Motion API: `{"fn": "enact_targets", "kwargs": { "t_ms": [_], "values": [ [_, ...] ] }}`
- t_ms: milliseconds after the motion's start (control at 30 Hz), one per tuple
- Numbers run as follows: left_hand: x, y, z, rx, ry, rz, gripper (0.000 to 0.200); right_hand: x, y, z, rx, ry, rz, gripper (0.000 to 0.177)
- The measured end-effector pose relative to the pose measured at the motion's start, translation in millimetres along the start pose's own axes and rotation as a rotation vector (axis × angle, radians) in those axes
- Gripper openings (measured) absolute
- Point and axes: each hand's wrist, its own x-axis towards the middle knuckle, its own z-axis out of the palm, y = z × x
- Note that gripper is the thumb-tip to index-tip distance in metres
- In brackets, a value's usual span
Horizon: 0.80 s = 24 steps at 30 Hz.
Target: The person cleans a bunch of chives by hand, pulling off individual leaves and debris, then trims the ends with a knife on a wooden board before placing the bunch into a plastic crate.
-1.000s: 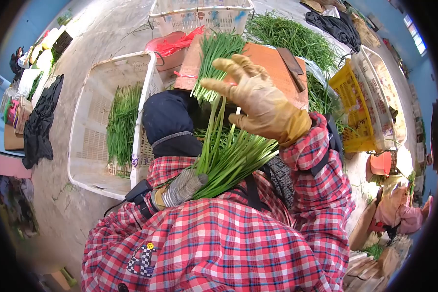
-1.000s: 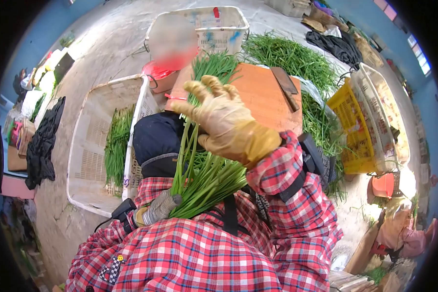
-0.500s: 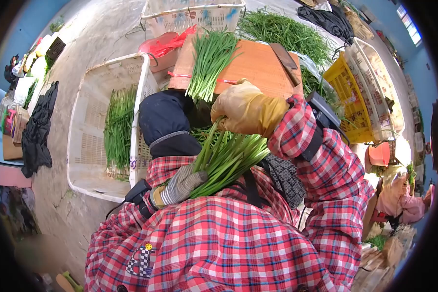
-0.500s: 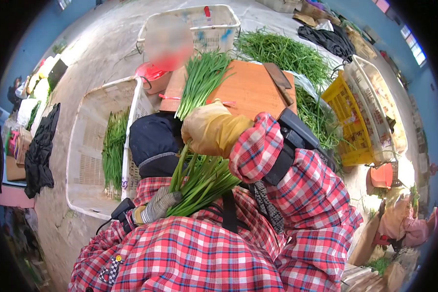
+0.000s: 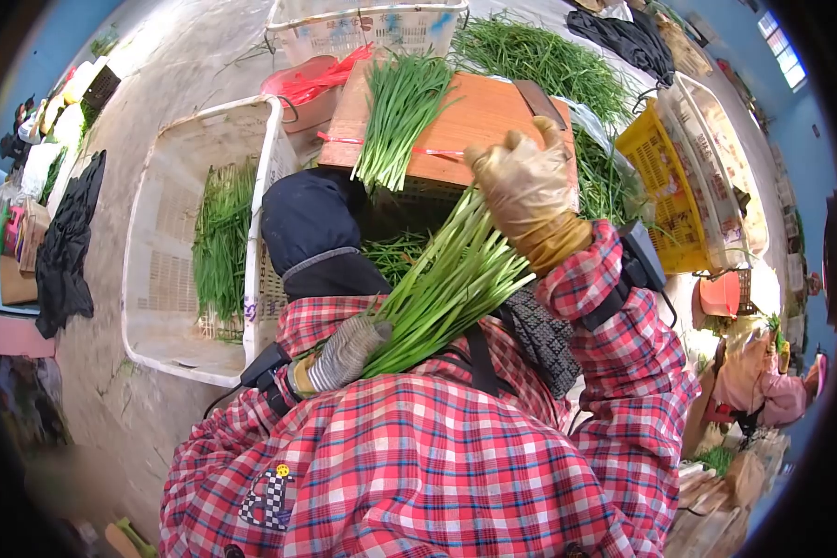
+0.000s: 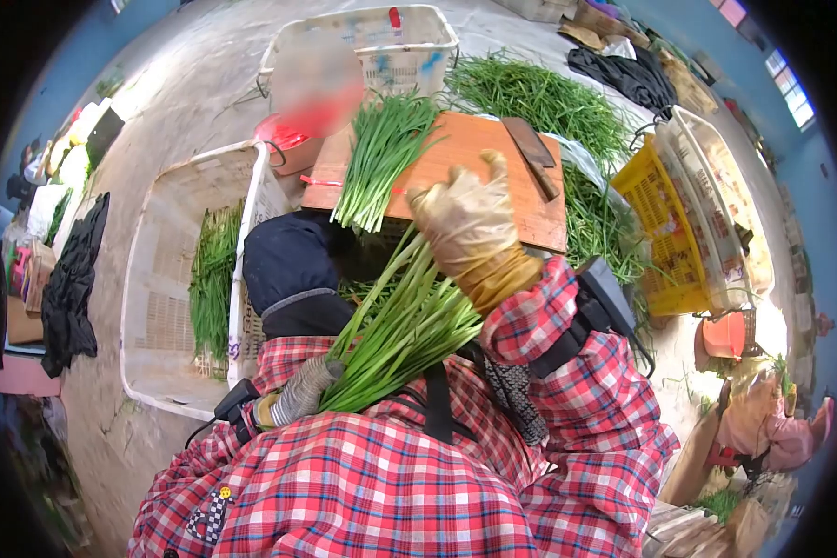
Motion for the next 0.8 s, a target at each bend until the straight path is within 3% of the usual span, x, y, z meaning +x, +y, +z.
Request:
{"fn": "enact_targets", "kwargs": {
  "t_ms": [67, 133, 200, 233, 300, 333, 400, 467, 533, 567, 600, 667, 700, 767, 800],
  "values": [
    [1.5, 7.8, 2.4, -0.187, -0.007, -0.173, 0.058, -3.6, 26.2, -7.7, -0.154, -0.038, 0.051, 0.014],
    [1.6, 31.8, 7.2, -0.250, 0.006, -0.223, 0.060, -13.5, 70.8, -12.0, -0.270, 0.062, 0.242, 0.026],
    [2.6, 43.4, 9.5, -0.320, 0.026, -0.274, 0.061, -36.9, 122.8, -40.7, -0.265, -0.001, 0.402, 0.030],
    [3.1, 44.9, 10.3, -0.417, 0.014, -0.277, 0.061, -56.1, 150.9, -44.4, -0.197, 0.114, 0.524, 0.035],
    [1.9, 48.7, 12.2, -0.518, 0.000, -0.279, 0.061, -74.7, 185.0, -68.2, -0.428, -0.348, 0.775, 0.051],
    [1.0, 51.0, 13.4, -0.486, 0.029, -0.278, 0.058, -85.4, 191.3, -71.0, -0.431, -0.349, 0.771, 0.051],
    [2.0, 51.6, 15.4, -0.460, 0.063, -0.274, 0.056, -103.8, 193.3, -70.9, -0.623, -0.594, 1.013, 0.056],
    [4.8, 47.0, 18.3, -0.394, 0.031, -0.200, 0.053, -109.7, 186.9, -62.4, -0.105, -0.236, 0.624, 0.055],
    [6.2, 23.4, 8.5, -0.235, 0.007, -0.192, 0.048, -67.6, 118.2, -55.3, 0.348, 0.020, 0.383, 0.049],
    [6.2, 16.5, 4.4, -0.066, -0.026, -0.181, 0.045, -42.9, 88.9, -57.0, 0.378, -0.021, 0.238, 0.039],
    [6.0, 19.4, 4.9, -0.063, -0.020, -0.184, 0.045, -27.6, 53.0, -49.3, 0.862, -0.114, 0.526, 0.027],
    [6.1, 26.9, 7.4, 0.030, -0.026, -0.138, 0.035, 6.1, 5.4, -58.2, 0.466, -0.198, -0.064, 0.025],
    [5.9, 7.8, 4.2, 0.033, -0.026, -0.138, 0.035, 12.1, -12.8, -49.3, 0.516, -0.293, -0.119, 0.032],
    [5.7, -46.6, -6.9, 0.592, 0.040, 0.496, 0.024, 26.6, -42.5, -35.4, 0.482, -0.575, -0.226, 0.045],
    [5.2, -34.0, -5.1, 0.596, 0.047, 0.497, 0.024, 35.5, -53.8, -31.9, 0.394, -0.759, -0.278, 0.050]
  ]
}}
